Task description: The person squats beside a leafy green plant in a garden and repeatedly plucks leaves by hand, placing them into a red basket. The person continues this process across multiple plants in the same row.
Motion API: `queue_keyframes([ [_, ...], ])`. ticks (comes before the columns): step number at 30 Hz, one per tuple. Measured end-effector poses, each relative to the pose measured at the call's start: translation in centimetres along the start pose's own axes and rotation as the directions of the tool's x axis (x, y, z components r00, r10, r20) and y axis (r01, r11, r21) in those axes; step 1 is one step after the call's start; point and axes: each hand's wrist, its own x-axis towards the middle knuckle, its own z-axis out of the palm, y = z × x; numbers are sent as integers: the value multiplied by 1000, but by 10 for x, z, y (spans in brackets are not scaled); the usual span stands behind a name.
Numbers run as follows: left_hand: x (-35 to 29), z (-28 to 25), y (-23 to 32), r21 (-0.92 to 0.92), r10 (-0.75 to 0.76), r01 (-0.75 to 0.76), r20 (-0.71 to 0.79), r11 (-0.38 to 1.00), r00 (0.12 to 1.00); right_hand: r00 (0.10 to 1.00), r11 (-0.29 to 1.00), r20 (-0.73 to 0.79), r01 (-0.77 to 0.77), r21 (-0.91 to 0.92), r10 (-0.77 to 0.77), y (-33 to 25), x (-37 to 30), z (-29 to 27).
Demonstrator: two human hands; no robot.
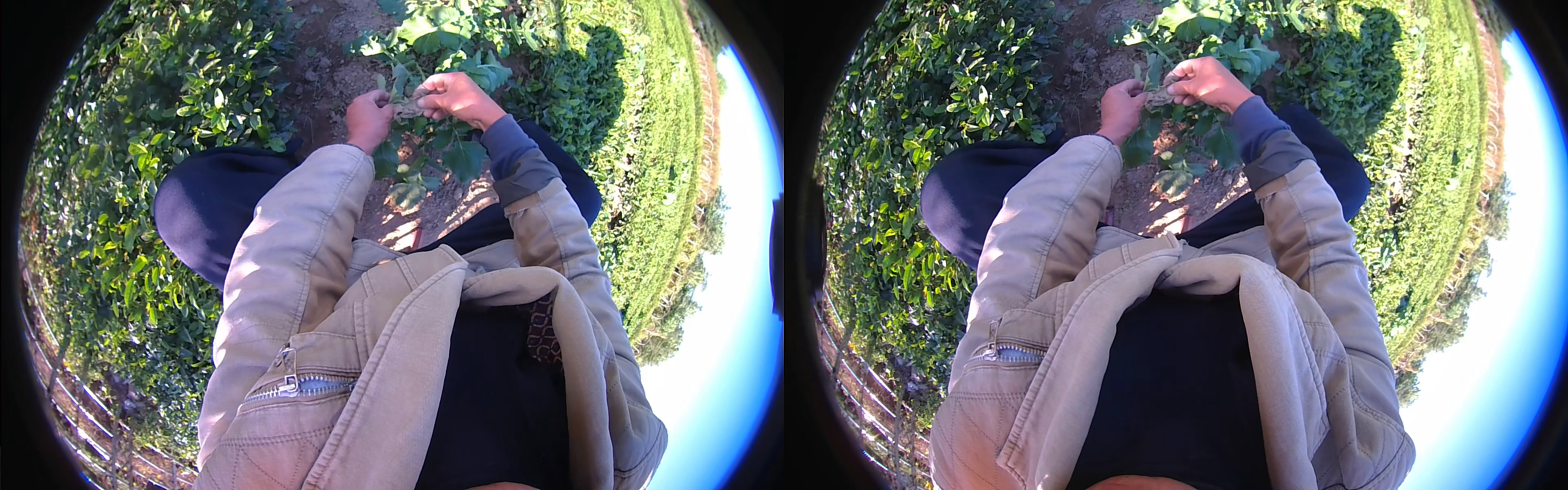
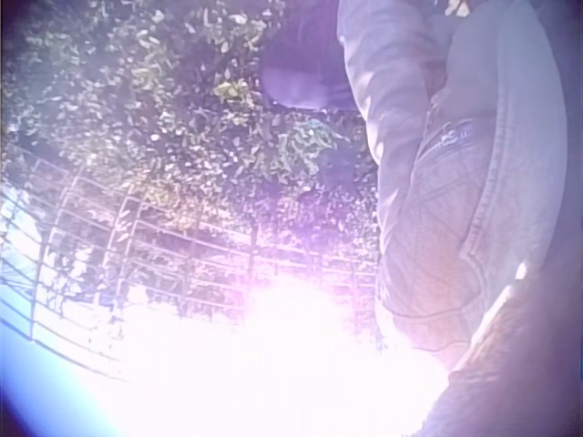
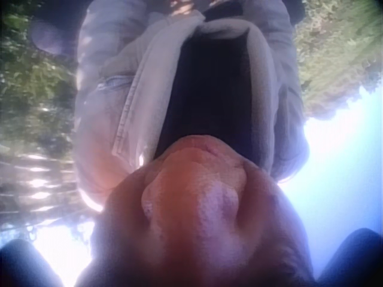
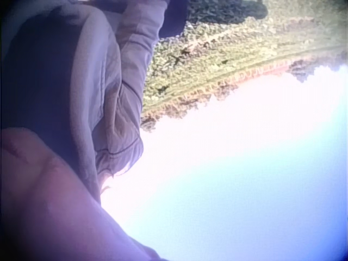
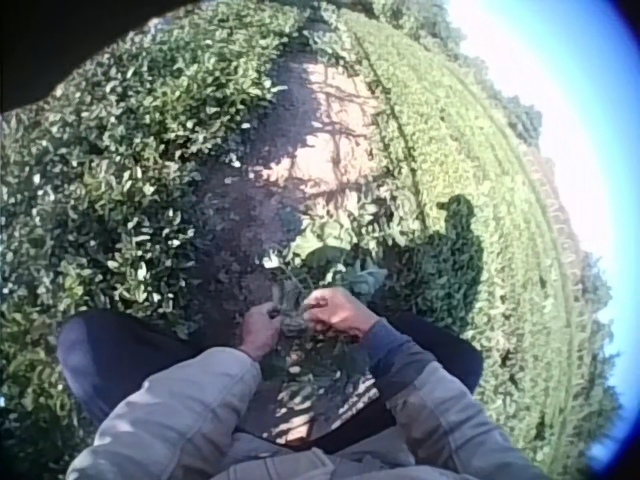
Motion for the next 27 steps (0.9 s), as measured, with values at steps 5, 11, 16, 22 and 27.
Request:
queue_keyframes([
  [5,13,2,-41,-269,-168,149,-49,952,985,972,706,-86,217,674,-217,-21,-17,-24],
  [11,15,5,-49,-343,-193,163,-53,925,980,934,526,-266,355,773,-239,-97,9,-38],
  [16,16,3,-40,-407,-130,84,-87,910,988,684,759,-332,558,-336,-650,-87,25,-39],
  [22,17,-26,-27,-726,-430,252,-66,640,901,792,855,-328,500,-134,-515,-38,-17,-28],
  [27,15,-25,4,-624,-541,368,-105,689,835,905,919,-173,366,-147,-388,21,-74,-62],
])
